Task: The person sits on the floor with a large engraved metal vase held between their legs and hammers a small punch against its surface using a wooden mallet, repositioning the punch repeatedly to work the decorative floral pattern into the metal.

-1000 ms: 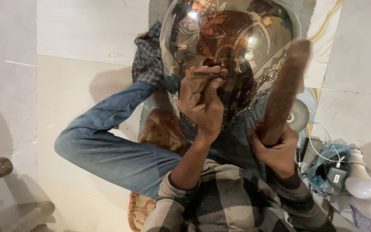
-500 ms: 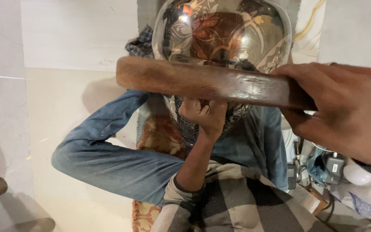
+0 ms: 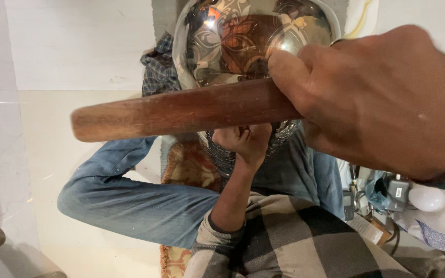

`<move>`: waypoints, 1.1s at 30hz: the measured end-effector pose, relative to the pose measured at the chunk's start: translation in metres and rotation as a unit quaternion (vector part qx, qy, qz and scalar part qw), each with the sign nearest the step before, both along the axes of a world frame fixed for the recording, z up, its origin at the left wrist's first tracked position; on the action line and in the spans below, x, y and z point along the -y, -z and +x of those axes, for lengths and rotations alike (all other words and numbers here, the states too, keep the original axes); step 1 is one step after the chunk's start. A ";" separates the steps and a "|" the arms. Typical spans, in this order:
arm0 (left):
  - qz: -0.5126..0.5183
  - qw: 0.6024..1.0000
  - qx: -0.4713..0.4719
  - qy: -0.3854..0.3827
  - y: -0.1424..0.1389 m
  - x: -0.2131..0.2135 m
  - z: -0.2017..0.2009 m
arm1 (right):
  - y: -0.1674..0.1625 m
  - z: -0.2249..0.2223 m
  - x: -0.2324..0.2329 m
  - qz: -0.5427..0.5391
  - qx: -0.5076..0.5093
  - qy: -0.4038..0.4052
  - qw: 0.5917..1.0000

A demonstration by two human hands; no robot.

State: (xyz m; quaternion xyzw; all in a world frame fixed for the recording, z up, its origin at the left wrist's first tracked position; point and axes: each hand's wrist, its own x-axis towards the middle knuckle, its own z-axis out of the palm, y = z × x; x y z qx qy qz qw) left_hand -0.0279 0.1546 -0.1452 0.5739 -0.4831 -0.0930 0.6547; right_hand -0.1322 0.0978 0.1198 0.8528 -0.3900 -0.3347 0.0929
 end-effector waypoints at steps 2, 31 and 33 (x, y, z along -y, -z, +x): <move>0.050 0.992 -0.094 0.075 0.007 -0.003 0.002 | 0.000 0.001 0.000 -0.001 0.000 -0.009 1.000; -0.029 0.865 0.245 0.438 -0.050 0.058 0.064 | 0.087 -0.101 -0.047 -0.023 0.471 0.287 0.834; -0.074 0.836 0.301 0.454 -0.059 0.072 0.062 | 0.103 -0.109 -0.066 -0.041 0.393 0.273 0.877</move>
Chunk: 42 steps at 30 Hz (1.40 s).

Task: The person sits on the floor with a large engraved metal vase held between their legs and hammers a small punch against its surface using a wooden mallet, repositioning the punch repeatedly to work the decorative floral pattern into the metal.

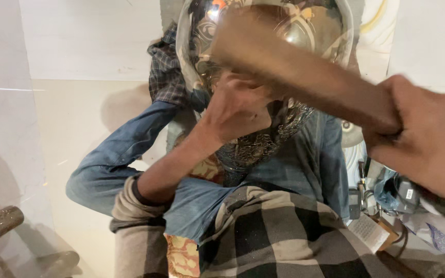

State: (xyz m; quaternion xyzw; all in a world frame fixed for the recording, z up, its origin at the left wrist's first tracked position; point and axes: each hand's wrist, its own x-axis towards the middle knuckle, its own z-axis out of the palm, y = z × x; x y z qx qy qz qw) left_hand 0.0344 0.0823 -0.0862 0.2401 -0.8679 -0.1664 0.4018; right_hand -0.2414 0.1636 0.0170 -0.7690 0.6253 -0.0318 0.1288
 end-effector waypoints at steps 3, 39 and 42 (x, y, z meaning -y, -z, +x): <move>0.018 0.995 0.072 0.071 -0.021 0.009 0.002 | 0.048 0.007 -0.038 -0.089 0.190 0.055 0.976; 0.093 0.872 -0.256 -0.406 0.032 -0.057 -0.037 | -0.061 0.050 0.067 0.042 -0.123 -0.143 0.981; 0.155 0.865 -0.299 -0.372 0.032 -0.059 -0.038 | -0.063 0.058 0.072 -0.003 -0.299 -0.195 0.934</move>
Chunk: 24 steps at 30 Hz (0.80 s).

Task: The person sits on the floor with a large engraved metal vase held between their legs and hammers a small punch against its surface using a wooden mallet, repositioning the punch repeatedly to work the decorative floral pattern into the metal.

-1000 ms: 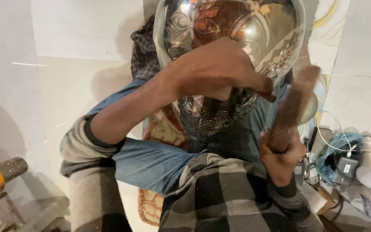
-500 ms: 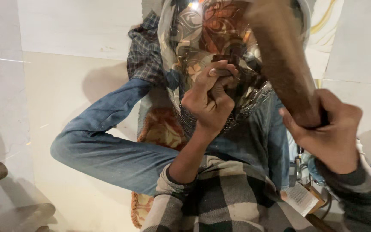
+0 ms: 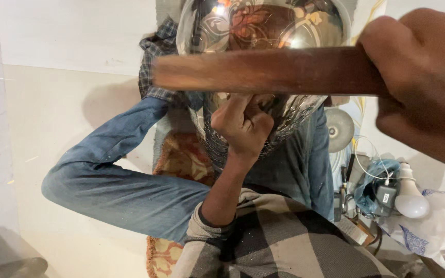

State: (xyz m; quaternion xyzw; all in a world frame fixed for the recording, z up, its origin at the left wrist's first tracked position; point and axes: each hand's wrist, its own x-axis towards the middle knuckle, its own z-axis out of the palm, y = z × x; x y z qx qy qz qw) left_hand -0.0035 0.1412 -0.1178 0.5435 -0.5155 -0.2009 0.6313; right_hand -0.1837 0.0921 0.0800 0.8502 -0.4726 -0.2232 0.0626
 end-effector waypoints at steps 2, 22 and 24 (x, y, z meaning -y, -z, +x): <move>-0.029 0.999 0.016 -0.024 -0.001 0.000 -0.002 | 0.000 0.005 0.001 -0.004 0.023 0.012 1.000; -0.051 0.998 0.009 -0.041 0.008 -0.006 -0.006 | -0.016 0.040 -0.007 0.040 -0.107 0.005 0.993; -0.044 0.995 -0.072 -0.048 0.009 -0.007 -0.009 | -0.016 0.039 -0.008 0.028 -0.134 0.011 0.990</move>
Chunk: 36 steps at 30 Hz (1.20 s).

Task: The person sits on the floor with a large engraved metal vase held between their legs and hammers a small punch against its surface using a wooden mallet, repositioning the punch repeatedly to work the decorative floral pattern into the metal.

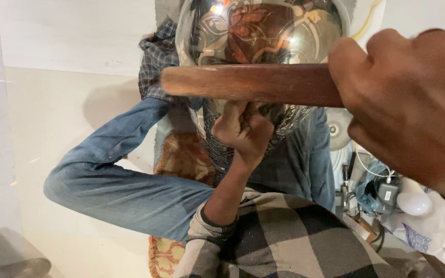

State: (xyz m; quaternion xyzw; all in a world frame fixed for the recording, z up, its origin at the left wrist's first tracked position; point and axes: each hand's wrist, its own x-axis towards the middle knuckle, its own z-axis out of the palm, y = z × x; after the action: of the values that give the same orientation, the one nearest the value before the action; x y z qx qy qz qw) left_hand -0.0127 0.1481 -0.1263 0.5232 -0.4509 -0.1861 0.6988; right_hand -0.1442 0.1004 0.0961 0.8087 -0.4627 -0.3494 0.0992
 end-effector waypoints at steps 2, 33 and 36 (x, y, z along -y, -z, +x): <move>-0.012 0.999 -0.034 0.006 -0.001 -0.001 -0.001 | 0.003 -0.005 0.002 0.011 0.060 0.025 0.998; 0.058 0.995 -0.020 0.073 0.051 -0.026 -0.015 | 0.017 -0.049 -0.002 0.039 0.419 0.033 0.906; 0.069 0.960 -0.122 0.243 0.061 -0.032 -0.015 | 0.012 -0.042 -0.004 0.021 0.409 -0.042 0.911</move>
State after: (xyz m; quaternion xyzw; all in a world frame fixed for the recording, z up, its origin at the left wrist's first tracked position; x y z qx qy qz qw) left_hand -0.0280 0.1797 -0.1875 0.4181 -0.4622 -0.4430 0.6444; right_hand -0.1861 0.1046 0.0843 0.9012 -0.4212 0.0066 -0.1014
